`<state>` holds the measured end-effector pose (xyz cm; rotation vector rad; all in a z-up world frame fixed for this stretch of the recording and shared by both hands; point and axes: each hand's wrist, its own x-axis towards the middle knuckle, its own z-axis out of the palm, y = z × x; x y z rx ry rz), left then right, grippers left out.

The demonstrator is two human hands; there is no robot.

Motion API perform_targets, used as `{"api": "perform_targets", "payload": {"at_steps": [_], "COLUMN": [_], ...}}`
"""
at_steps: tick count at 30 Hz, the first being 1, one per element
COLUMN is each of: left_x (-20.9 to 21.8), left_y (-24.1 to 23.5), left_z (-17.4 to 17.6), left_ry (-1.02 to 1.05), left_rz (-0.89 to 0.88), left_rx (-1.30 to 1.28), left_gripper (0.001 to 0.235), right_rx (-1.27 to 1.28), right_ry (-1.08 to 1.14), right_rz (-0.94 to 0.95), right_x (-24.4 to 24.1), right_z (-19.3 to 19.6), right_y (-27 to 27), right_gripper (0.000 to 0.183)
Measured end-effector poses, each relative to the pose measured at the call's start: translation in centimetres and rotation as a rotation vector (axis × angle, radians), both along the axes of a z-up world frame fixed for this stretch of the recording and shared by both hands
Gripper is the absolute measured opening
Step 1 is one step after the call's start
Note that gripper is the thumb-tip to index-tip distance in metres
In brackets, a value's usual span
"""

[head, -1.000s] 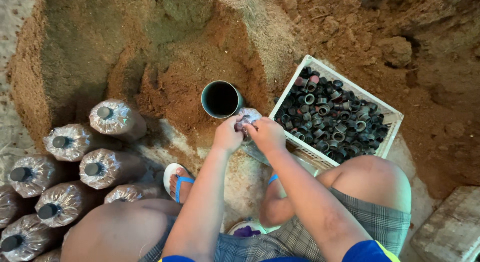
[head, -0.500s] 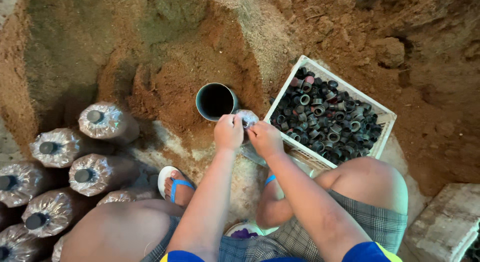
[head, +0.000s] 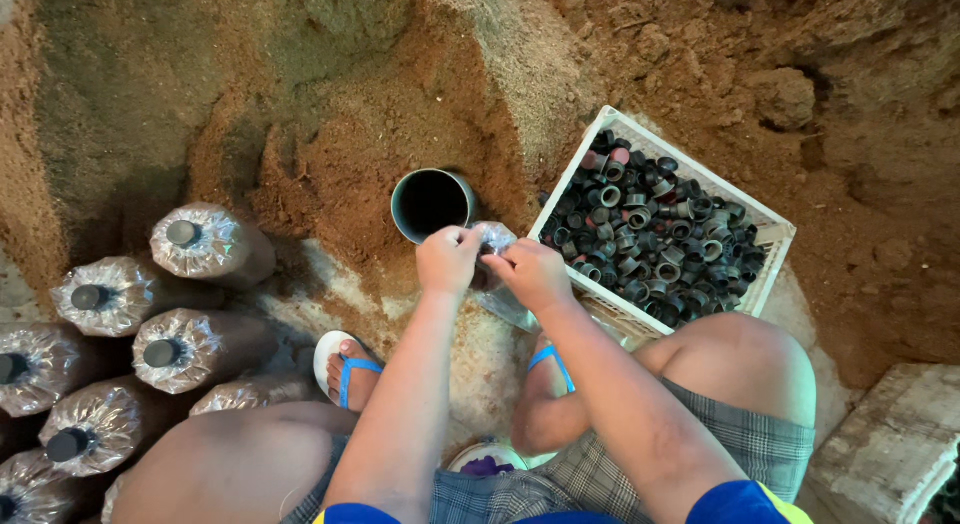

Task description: The person sits on the floor and fills clear plastic bottles with brown granular material using a cylindrical metal scoop. They then place a black cap on each bottle and set it aside with others.

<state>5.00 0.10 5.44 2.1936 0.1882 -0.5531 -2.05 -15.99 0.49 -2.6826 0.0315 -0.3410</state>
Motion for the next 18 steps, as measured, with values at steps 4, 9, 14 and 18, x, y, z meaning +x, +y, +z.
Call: {"api": "perform_targets", "payload": {"at_steps": [4, 9, 14, 18], "left_x": [0.6, -0.4, -0.3, 1.1], "left_y": [0.3, 0.4, 0.4, 0.9], "left_z": [0.5, 1.2, 0.8, -2.4], "left_ry": [0.017, 0.025, 0.031, 0.031], "left_rz": [0.024, 0.044, 0.026, -0.006], "left_rx": [0.005, -0.006, -0.006, -0.076], "left_gripper": [0.036, 0.03, 0.03, 0.027], "right_rx": [-0.039, 0.06, 0.093, 0.177], "right_ry": [-0.039, 0.485, 0.384, 0.461], "right_rz": [0.065, -0.109, 0.142, 0.108], "right_x": [0.0, 0.2, 0.7, 1.0], "right_z": [0.1, 2.5, 5.9, 4.3], "right_y": [0.2, 0.4, 0.8, -0.6], "right_gripper": [0.039, 0.034, 0.043, 0.046]}}
